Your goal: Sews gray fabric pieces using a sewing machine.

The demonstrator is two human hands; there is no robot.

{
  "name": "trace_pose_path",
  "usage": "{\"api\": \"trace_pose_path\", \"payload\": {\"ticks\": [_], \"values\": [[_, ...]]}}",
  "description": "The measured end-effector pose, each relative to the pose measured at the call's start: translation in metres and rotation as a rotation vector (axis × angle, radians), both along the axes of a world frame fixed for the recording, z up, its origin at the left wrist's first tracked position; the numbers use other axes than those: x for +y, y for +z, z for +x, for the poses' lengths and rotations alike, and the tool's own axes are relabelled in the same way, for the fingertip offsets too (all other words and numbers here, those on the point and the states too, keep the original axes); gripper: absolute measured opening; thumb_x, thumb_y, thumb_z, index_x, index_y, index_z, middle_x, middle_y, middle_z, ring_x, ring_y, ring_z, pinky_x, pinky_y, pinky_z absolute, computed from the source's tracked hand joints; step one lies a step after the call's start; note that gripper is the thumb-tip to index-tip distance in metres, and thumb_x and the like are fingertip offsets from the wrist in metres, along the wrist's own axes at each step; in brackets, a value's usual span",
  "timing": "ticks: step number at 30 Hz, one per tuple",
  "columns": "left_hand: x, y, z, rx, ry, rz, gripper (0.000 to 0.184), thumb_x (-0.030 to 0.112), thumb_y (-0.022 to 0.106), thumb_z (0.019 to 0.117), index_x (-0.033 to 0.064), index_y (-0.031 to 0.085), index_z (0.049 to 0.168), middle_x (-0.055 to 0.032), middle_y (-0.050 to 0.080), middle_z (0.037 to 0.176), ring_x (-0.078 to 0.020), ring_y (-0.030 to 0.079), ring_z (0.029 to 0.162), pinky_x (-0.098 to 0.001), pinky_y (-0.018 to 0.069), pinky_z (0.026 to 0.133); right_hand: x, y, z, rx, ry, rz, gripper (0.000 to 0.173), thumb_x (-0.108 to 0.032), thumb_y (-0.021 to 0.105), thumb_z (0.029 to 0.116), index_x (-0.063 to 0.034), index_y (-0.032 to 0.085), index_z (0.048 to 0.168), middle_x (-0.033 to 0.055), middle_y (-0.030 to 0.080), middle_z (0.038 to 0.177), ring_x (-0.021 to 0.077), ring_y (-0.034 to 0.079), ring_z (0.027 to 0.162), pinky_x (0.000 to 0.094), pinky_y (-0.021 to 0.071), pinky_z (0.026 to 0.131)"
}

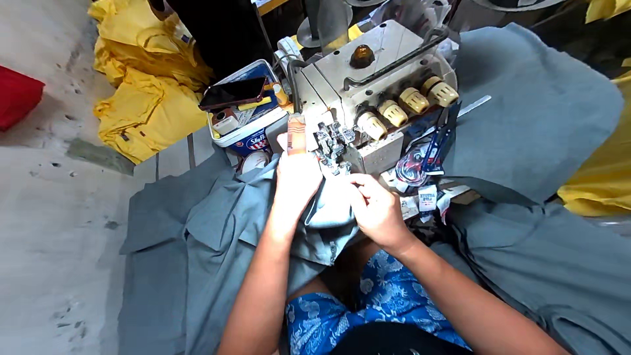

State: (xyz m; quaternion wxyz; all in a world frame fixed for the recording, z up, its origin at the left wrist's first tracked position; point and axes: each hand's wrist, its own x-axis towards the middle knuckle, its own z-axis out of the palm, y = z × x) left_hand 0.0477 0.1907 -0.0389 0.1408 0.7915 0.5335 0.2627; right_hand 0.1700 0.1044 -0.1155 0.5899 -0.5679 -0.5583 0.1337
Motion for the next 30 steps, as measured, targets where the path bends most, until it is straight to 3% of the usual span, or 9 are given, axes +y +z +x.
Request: {"api": "trace_pose_path", "payload": {"ticks": [6,11,13,16,18,20,23,26,30], "values": [[0.002,-0.001,0.000,0.018,0.004,0.013,0.048,0.008,0.063,0.0964,-0.0110,0.039,0.134,-0.0278,0.064,0.105,-0.0413,0.068,0.098,-0.0555,0.0540,0.084,0.000,0.003,0.003,-0.124,-0.003,0.018,0.023,-0.004,0.059,0.0952,0.0030,0.076,0.108,0.0125,0.076,0.086,0.0131,0.070,0.070,0.0245,0.0562,0.066],[0.009,-0.002,-0.001,0.006,0.011,0.018,0.054,0.009,0.061,0.0982,-0.0096,0.034,0.140,-0.0310,0.063,0.112,-0.0443,0.067,0.103,-0.0575,0.0544,0.085,0.004,0.017,0.009,-0.144,0.040,-0.091,0.025,-0.003,0.056,0.0947,0.0012,0.076,0.110,0.0112,0.073,0.078,0.0168,0.067,0.062,0.0326,0.0559,0.059],[0.010,-0.002,-0.010,0.007,-0.006,0.045,0.050,0.011,0.064,0.0977,-0.0085,0.041,0.138,-0.0299,0.061,0.119,-0.0414,0.066,0.106,-0.0558,0.0537,0.090,0.004,0.018,0.009,-0.132,0.045,-0.117,0.026,-0.006,0.056,0.0956,0.0008,0.076,0.110,0.0113,0.071,0.073,0.0181,0.065,0.057,0.0350,0.0557,0.056],[-0.001,0.000,-0.033,0.058,-0.131,0.288,0.031,0.029,0.062,0.0940,0.0010,0.069,0.106,-0.0199,0.068,0.108,-0.0348,0.067,0.099,-0.0545,0.0547,0.083,0.006,0.017,0.013,-0.119,0.066,-0.125,0.028,-0.010,0.054,0.0977,-0.0010,0.077,0.111,0.0103,0.072,0.073,0.0180,0.067,0.058,0.0350,0.0568,0.057],[-0.017,0.002,-0.045,0.154,-0.314,0.302,0.044,0.051,0.052,0.0949,0.0151,0.078,0.090,-0.0124,0.072,0.112,-0.0349,0.063,0.112,-0.0619,0.0419,0.098,0.006,0.017,0.015,-0.087,0.094,-0.137,0.028,-0.011,0.054,0.0986,-0.0009,0.076,0.113,0.0112,0.073,0.077,0.0190,0.069,0.062,0.0361,0.0577,0.061],[-0.026,-0.002,-0.051,0.237,-0.495,0.293,0.056,0.060,0.047,0.0983,0.0149,0.076,0.085,-0.0132,0.070,0.128,-0.0363,0.059,0.127,-0.0705,0.0305,0.108,0.005,0.016,0.014,-0.076,0.102,-0.130,0.028,-0.010,0.054,0.0982,-0.0006,0.076,0.113,0.0120,0.075,0.080,0.0201,0.072,0.067,0.0373,0.0589,0.065],[-0.024,-0.005,-0.055,0.219,-0.694,0.352,0.043,0.043,0.053,0.1011,0.0147,0.067,0.072,-0.0067,0.075,0.113,-0.0249,0.067,0.117,-0.0604,0.0419,0.105,0.008,0.010,0.013,-0.077,0.087,-0.091,0.027,-0.010,0.055,0.0969,-0.0006,0.076,0.111,0.0113,0.075,0.079,0.0195,0.072,0.066,0.0369,0.0593,0.064],[-0.032,0.019,-0.056,0.145,-0.778,0.194,0.032,0.031,0.054,0.1030,0.0108,0.068,0.083,-0.0033,0.068,0.079,-0.0168,0.066,0.083,-0.0425,0.0482,0.091,0.009,0.006,0.016,-0.075,0.067,-0.045,0.026,-0.012,0.056,0.0982,-0.0015,0.077,0.110,0.0109,0.075,0.081,0.0193,0.071,0.065,0.0383,0.0587,0.063],[-0.047,0.078,-0.071,0.120,-0.691,-0.106,0.032,0.021,0.052,0.1022,0.0063,0.060,0.129,-0.0036,0.061,0.066,-0.0145,0.058,0.054,-0.0339,0.0520,0.054,0.012,0.003,0.021,-0.146,0.079,0.273,0.016,-0.014,0.064,0.0860,-0.0018,0.070,0.094,0.0118,0.069,0.090,0.0148,0.067,0.079,0.0251,0.0558,0.068]]}}
